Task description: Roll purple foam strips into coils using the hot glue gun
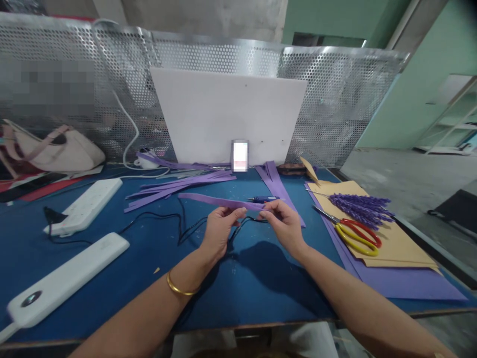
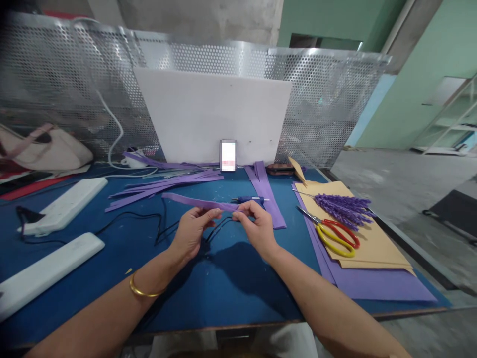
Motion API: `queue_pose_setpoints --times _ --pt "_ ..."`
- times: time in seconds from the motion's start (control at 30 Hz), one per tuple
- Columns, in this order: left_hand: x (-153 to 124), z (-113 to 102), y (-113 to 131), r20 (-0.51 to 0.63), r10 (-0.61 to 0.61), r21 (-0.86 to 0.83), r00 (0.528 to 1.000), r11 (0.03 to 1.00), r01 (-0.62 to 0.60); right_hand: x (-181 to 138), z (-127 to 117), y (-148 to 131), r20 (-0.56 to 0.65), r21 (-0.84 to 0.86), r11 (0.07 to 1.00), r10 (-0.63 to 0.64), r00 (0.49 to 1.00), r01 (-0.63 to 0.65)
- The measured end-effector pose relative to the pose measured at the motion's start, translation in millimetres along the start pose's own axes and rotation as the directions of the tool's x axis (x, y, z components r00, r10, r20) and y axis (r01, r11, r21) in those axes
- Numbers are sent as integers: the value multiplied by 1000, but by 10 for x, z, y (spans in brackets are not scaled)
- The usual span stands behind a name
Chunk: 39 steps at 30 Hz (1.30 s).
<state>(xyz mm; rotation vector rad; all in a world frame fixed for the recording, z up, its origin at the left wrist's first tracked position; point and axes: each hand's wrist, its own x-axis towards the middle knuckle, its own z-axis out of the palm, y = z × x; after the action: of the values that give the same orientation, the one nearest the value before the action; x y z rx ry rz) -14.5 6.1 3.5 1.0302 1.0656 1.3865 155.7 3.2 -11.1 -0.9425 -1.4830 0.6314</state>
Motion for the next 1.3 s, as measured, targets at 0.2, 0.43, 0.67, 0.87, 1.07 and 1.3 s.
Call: queue_pose_setpoints --times 0.2,0.43,0.67,0.87,1.07,1.3 --pt "-49 -115 120 130 454 548 882 708 -445 55 -102 -18 21 -260 916 -311 950 305" --pt "114 -239 237 480 564 637 672 303 -709 37 -133 -37 199 -311 786 -495 846 534" --pt "93 -210 165 382 402 660 832 512 -550 17 -72 -79 61 -126 959 -247 967 253" --pt "88 -197 132 361 280 612 890 649 -452 6 -21 -86 -16 -22 999 -43 999 42" --pt "50 -171 151 353 295 598 888 659 -456 -8 -22 -88 1 -13 995 -95 995 95" --pt "11 -155 164 404 452 636 796 487 -599 -26 -15 -96 47 -8 991 -130 990 130"
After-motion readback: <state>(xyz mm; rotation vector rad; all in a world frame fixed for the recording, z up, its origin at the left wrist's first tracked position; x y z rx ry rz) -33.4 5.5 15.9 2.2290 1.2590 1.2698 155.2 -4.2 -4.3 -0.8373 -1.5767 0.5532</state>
